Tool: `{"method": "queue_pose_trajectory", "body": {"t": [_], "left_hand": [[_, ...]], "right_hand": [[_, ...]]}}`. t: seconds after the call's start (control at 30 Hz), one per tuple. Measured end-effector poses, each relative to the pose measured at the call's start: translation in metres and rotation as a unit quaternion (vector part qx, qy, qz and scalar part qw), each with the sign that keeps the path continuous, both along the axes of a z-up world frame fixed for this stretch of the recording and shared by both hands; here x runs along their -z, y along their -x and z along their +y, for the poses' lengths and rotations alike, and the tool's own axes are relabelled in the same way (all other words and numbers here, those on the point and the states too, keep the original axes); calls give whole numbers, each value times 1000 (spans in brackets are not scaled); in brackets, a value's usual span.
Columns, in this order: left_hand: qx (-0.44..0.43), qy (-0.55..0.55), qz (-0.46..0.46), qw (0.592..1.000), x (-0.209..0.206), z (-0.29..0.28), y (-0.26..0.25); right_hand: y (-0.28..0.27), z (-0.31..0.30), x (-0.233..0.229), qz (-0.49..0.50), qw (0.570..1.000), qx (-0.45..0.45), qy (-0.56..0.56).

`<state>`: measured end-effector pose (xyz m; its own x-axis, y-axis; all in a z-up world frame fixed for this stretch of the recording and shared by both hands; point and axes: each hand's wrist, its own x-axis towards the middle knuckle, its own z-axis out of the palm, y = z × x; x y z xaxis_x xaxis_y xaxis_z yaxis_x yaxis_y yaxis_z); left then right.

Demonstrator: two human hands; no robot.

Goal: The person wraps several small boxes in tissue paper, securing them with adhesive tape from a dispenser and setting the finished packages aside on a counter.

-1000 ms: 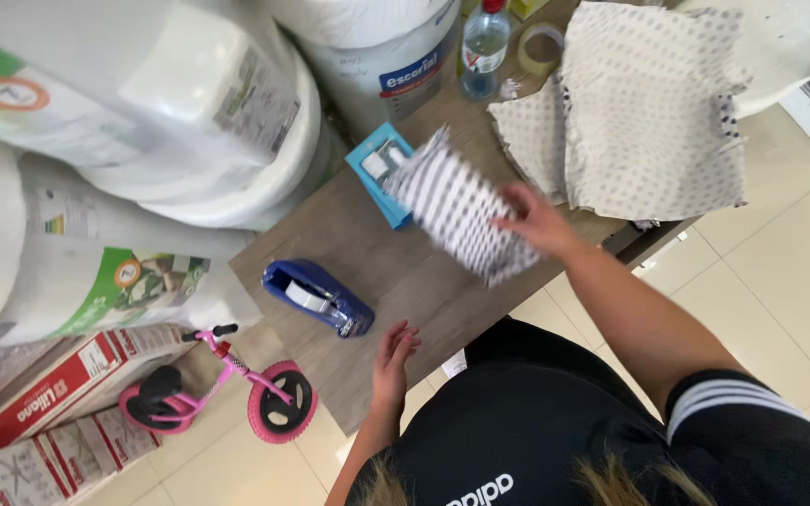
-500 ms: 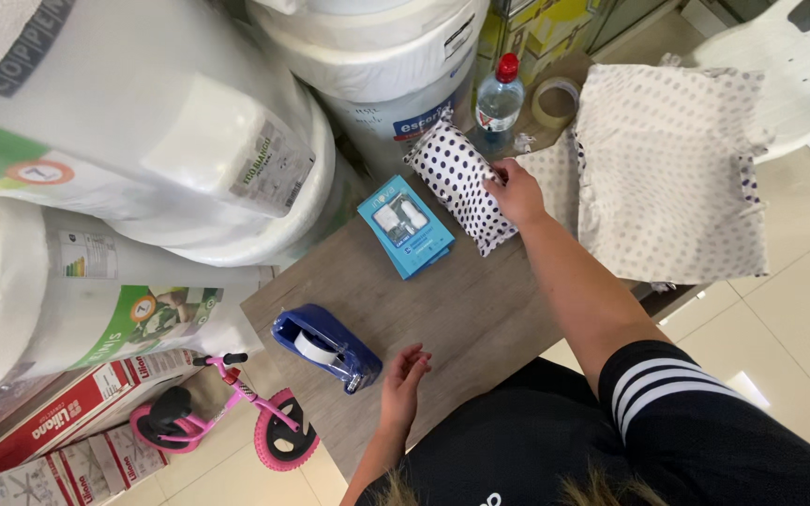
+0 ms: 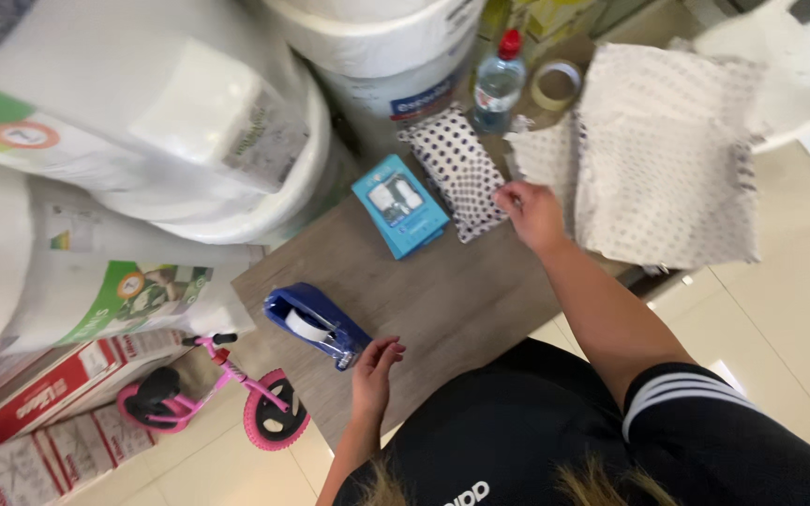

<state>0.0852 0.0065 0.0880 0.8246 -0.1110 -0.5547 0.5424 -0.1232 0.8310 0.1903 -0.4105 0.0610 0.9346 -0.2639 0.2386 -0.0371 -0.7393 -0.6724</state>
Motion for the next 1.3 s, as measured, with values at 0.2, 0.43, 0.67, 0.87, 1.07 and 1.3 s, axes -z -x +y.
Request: {"method": "queue_pose_trajectory", "body": {"t": [0.2,0.43,0.67,0.87,1.07,1.3], "left_hand": [[19,-8,-11,1000,24,14,36],[88,-69,29,993,-4,-4,56],[261,-156,-27,952,-29,-61,29],[453,-58,-161,875,-87,-239,-19],[450,-79,-188,869,-46,-373,-97],[386,-216,-304,844,98,-411,-143]], "right_hand": [[59,-60,-1,-12,943,271,195],[99,-76,26,226,905,340,-117],[166,-75,-56,64,832,323,-447],[190,-61,-46,-42,781,285,-554],[182,-61,-13,-48,745,235,-622],[198,-86,-64,-43,739,267,-617]]}}
